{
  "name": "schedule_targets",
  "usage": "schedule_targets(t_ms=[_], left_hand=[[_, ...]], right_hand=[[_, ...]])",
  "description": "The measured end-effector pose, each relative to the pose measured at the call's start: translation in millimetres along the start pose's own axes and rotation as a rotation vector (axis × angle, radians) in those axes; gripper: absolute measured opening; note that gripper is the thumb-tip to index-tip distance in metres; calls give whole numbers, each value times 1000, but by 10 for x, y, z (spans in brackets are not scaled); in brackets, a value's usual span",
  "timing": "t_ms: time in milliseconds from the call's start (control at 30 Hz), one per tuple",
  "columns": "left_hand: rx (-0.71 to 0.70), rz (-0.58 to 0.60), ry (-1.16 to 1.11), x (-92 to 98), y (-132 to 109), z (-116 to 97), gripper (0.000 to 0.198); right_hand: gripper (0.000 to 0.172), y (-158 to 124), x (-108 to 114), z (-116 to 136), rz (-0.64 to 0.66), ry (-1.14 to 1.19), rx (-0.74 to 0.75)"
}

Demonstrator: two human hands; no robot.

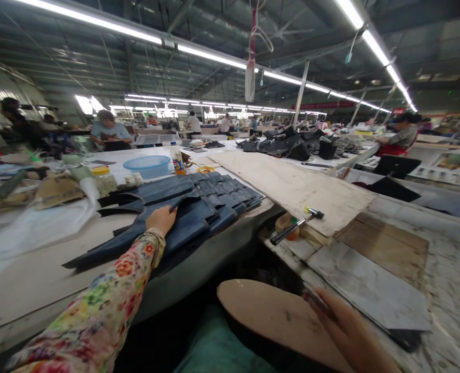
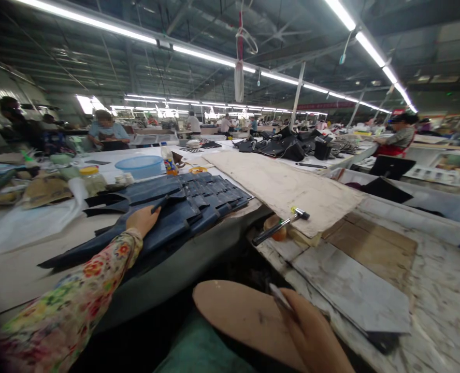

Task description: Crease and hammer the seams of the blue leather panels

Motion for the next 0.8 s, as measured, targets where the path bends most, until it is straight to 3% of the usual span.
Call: schedule_targets(t_ms=[100, 200, 333, 433, 533, 633, 700, 800], left_hand=[[-39, -19, 27, 22, -41, -9, 50], [-94, -35, 60, 32, -60, 2, 49], [-173, -46, 97, 11, -72, 13, 46], [-200, -48, 110, -24, -81, 1, 43], [-191, -37, 96, -44, -58, 18, 41], [-117, -6, 59, 35, 67, 196, 45], [-26, 0, 38, 185, 202, 450, 44], [178, -55, 44, 555, 374, 949, 42]], right_hand=[[33, 531, -451, 683, 177, -24, 222], [32, 982, -896, 1168, 283, -91, 372], [30, 1485, -1397, 1689, 313, -189, 561], [28, 1836, -1712, 1986, 300, -239, 608], [30, 2105, -1989, 2078, 315, -273, 590], [29, 2234, -2195, 1964, 332, -335, 532], [28, 2254, -2279, 1863, 342, -367, 504], [28, 2253, -2338, 1786, 355, -376, 486]])
Point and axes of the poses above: each hand's wrist, its own y-axis towards the middle knuckle, its own x-axis out of the back of the hand, z = x × y, the point moved 3 cm from there along y, towards the middle knuckle, and after that the axes turned 7 degrees about y, right-handed, at the moved point
